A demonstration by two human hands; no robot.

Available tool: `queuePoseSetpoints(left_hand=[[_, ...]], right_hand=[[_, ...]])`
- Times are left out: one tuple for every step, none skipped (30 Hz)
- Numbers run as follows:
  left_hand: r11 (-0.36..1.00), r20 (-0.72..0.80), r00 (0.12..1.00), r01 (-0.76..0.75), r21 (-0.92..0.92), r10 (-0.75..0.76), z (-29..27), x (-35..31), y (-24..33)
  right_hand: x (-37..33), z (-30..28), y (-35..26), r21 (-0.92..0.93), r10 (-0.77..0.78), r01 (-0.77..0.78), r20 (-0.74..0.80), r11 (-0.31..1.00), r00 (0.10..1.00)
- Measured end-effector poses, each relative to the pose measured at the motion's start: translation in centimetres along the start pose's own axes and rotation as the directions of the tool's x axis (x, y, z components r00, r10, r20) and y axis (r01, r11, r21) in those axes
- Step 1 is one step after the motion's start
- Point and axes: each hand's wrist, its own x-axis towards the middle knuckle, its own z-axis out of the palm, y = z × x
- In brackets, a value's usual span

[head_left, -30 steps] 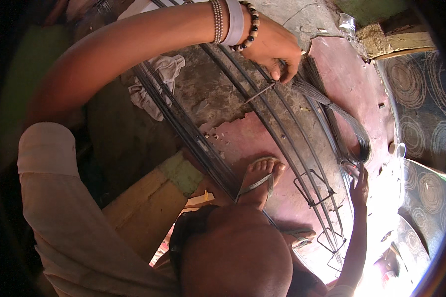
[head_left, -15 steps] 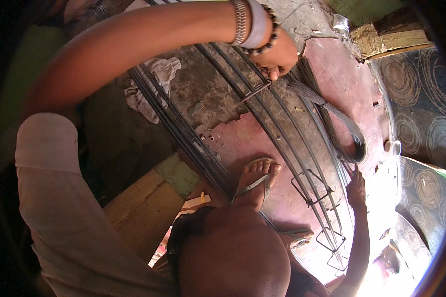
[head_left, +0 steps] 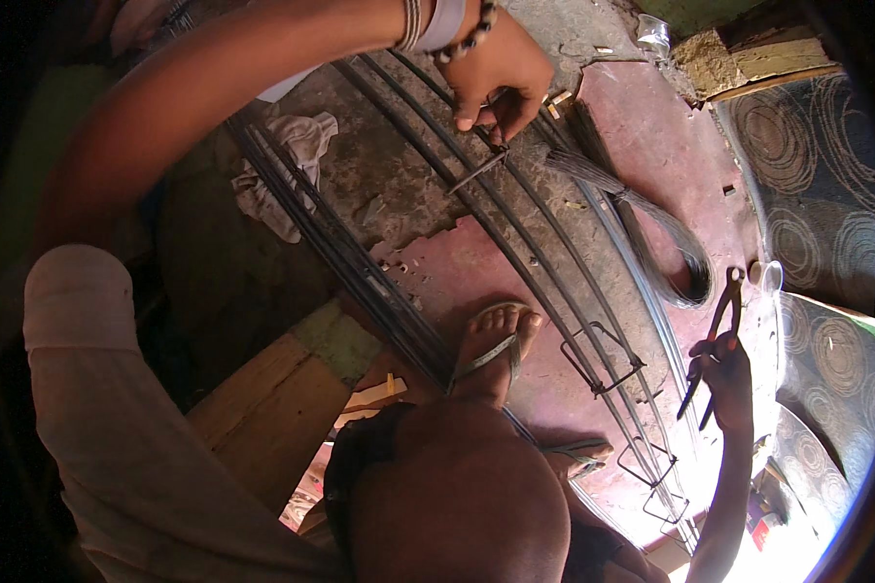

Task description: The person assembles a rebar frame by hand, using a piece of wire and a pair of pliers to secure a horizontal rebar rod to a vertical cage structure.

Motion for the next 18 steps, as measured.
queuePoseSetpoints(left_hand=[[1.0,0.01,1.0,0.007,0.006,-0.007,-0.4,-0.4,1.1],[1.0,-0.065,0.998,0.021,0.007,-0.021,-0.9,-1.1,2.4],[0.998,-0.134,0.989,0.055,-0.023,-0.058,-0.1,-2.4,2.8],[0.998,-0.133,0.989,0.061,-0.021,-0.063,0.3,-2.6,2.7],[0.994,-0.182,0.979,0.1,0.033,-0.092,1.0,-2.5,2.4],[0.987,-0.231,0.966,0.139,0.084,-0.116,1.5,-2.5,2.1],[0.987,-0.228,0.966,0.14,0.084,-0.118,1.6,-2.7,2.9],[0.98,-0.26,0.954,0.18,0.084,-0.153,1.7,-3.0,4.4],[0.972,-0.29,0.938,0.22,0.083,-0.188,1.8,-3.3,5.2],[0.973,-0.3,0.937,0.214,0.087,-0.179,2.1,-3.4,5.0],[0.969,-0.378,0.923,0.154,0.194,-0.071,2.7,-3.4,4.6],[0.947,-0.441,0.897,0.104,0.303,0.043,3.2,-3.6,4.2],[0.947,-0.447,0.893,0.097,0.307,0.053,3.4,-3.6,3.7],[0.874,-0.431,0.883,0.05,0.483,0.188,3.6,-3.7,3.2],[0.766,-0.391,0.865,0.011,0.643,0.316,3.8,-3.7,2.6],[0.76,-0.395,0.86,0.013,0.65,0.323,3.9,-3.5,1.6],[0.652,-0.358,0.803,-0.05,0.757,0.477,5.0,-3.8,0.5],[0.523,-0.295,0.731,-0.098,0.847,0.616,6.0,-4.1,-0.7]], right_hand=[[-1.1,2.4,-4.2,0.148,0.119,-0.122,0.025,0.981,0.993],[-2.0,3.4,-6.7,0.281,0.233,-0.239,0.057,0.929,0.971],[-1.6,3.5,-6.9,0.361,0.268,-0.333,0.219,0.871,0.938],[-1.8,3.1,-7.2,0.362,0.263,-0.33,0.222,0.872,0.939],[-2.0,2.7,-7.5,0.272,0.276,-0.361,0.305,0.892,0.912],[-2.2,2.5,-7.9,0.177,0.295,-0.382,0.382,0.907,0.876],[-2.7,3.5,-8.3,0.015,0.262,-0.275,0.249,0.961,0.932],[-2.9,3.3,-8.2,0.016,0.262,-0.274,0.248,0.962,0.933],[-3.1,2.9,-7.9,-0.232,0.154,-0.119,0.142,0.965,0.978],[-3.5,2.9,-8.4,-0.485,0.016,0.013,0.055,0.874,0.998],[-3.8,2.9,-11.1,-0.614,0.117,-0.069,0.039,0.787,0.992],[-4.1,2.6,-11.2,-0.62,0.115,-0.072,0.029,0.781,0.993],[-4.2,2.1,-11.0,-0.547,0.181,-0.135,0.03,0.826,0.983],[-4.4,1.8,-10.9,-0.471,0.243,-0.199,0.034,0.859,0.969],[-4.7,1.7,-11.0,-0.475,0.217,-0.131,0.13,0.87,0.968],[-5.1,1.9,-10.7,-0.478,0.214,-0.133,0.118,0.868,0.97],[-4.5,2.9,-9.7,-0.211,0.176,-0.144,0.145,0.967,0.974],[-4.1,3.8,-8.8,0.073,0.142,-0.155,0.162,0.985,0.977]])
